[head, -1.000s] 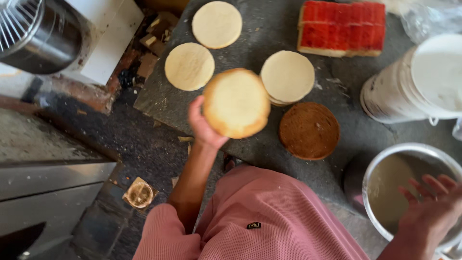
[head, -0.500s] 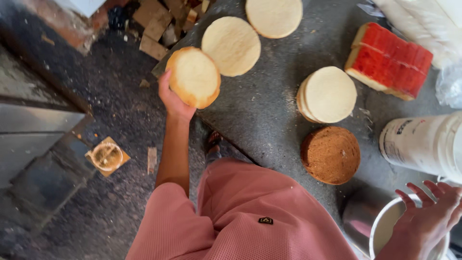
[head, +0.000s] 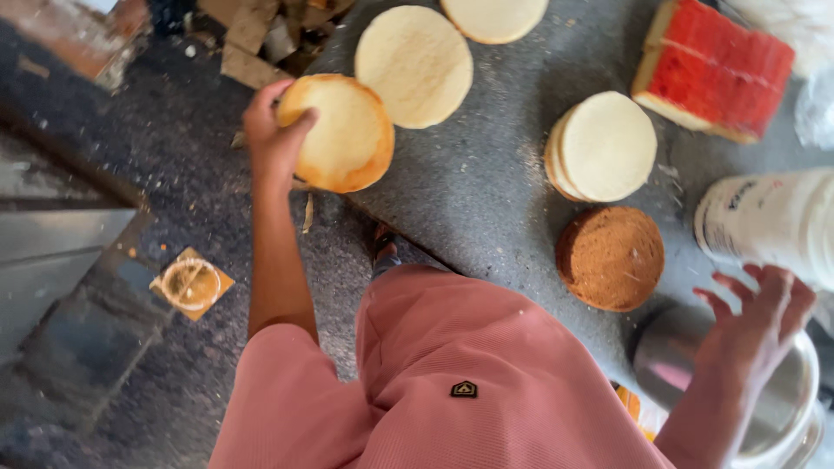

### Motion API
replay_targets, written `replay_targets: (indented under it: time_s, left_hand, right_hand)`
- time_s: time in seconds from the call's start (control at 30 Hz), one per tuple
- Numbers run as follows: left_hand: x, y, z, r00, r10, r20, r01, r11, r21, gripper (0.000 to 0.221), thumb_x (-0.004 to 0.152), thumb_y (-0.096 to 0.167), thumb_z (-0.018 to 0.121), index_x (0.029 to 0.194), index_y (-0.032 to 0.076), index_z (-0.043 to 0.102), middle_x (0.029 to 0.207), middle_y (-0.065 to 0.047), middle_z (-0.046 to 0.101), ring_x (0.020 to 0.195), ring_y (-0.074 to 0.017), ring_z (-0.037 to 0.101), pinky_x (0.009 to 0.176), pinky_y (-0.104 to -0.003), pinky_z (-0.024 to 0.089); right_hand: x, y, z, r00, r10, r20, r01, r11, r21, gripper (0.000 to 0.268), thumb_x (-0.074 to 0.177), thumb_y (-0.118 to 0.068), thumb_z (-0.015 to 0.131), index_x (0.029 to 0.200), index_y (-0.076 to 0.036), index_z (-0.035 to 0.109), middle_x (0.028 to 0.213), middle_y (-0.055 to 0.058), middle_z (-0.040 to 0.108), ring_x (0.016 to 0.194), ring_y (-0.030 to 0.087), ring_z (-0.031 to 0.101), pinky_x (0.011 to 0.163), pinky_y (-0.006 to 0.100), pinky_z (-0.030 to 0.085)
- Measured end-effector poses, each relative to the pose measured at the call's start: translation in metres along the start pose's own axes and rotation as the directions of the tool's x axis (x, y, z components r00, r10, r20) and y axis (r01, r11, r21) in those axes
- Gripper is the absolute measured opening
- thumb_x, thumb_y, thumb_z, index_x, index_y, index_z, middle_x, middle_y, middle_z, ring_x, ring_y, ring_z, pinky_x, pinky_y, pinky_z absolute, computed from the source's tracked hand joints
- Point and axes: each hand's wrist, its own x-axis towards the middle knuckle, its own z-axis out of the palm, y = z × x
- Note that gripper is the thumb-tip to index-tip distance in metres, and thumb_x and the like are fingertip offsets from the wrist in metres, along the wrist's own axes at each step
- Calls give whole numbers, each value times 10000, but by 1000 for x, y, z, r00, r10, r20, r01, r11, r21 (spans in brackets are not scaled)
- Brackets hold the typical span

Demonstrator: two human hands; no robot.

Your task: The person picks up circular cake sponge layers one at a time, dips them into a metal bowl containing a liquid, and places them onto a stone counter near other sponges and ingredients.

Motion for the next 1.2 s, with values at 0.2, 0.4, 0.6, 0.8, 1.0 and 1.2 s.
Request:
replay_targets:
  time_s: [0.2, 0.4, 0.6, 0.8, 1.0, 1.2]
  left_hand:
    - [-5, 33, 13, 876, 483, 21, -353, 609, 710, 480, 846, 160, 884, 1277, 81, 686, 1189, -144, 705, 1071, -395, 655, 965, -490, 503]
    - [-37, 66, 200, 926, 198, 323, -258, 953, 156, 492, 969, 341, 799, 1272, -23, 666, 1262, -174, 722, 1209, -278, 681, 1099, -393, 497]
    - [-52, 76, 376, 828, 134, 545, -480, 671, 565, 836, 744, 571, 906, 1254, -32, 632, 1264, -249, 607, 1180, -453, 548, 848, -540, 476]
    - [-78, 72, 398, 793, 348, 500, -572, 707, 416, 563, 696, 226, 933, 1117, 59, 597, 1131, -174, 665, 1083, -401, 611, 918, -514, 506]
    - [-136, 161, 402, 700, 287, 654, -473, 872, 124, 349, 965, 73, 767, 1172, 23, 491, 1074, -201, 741, 991, -323, 769, 843, -412, 582]
    - [-248, 247, 419, 458, 283, 843, -320, 937, -140, 402, 1019, 125, 746, 1258, 25, 439, 1116, -225, 724, 1021, -268, 745, 862, -346, 597]
  right_hand:
    - [-9, -4, 8, 999, -28, 22, 27, 999, 32, 209, 1215, -206, 598, 1300, -62, 473, 1230, 105, 588, 1022, 189, 668, 797, 344, 598]
    - [-14, -5, 0, 998, -24, -66, 22, 999, -33, 269, 1130, -195, 641, 1294, -47, 487, 1259, 81, 575, 1020, 156, 659, 769, 298, 581]
    - [-35, 1, -45, 988, -61, -142, 68, 997, 46, 270, 1124, -149, 649, 1303, -39, 480, 1275, 95, 584, 1035, 145, 650, 807, 285, 590]
    - [-64, 16, -95, 943, -12, -333, 21, 999, 26, 216, 1092, -148, 658, 1219, -9, 554, 1148, 71, 632, 986, 134, 663, 768, 278, 574]
    - [-58, 37, -129, 945, 83, -316, -83, 996, 14, 268, 1069, -234, 672, 1211, -15, 609, 1080, 68, 652, 950, 127, 646, 816, 287, 566]
    - [-30, 38, -146, 985, 78, -157, -43, 977, 211, 613, 958, -306, 744, 1435, -53, 455, 1308, 86, 633, 1238, 186, 610, 1022, 346, 550]
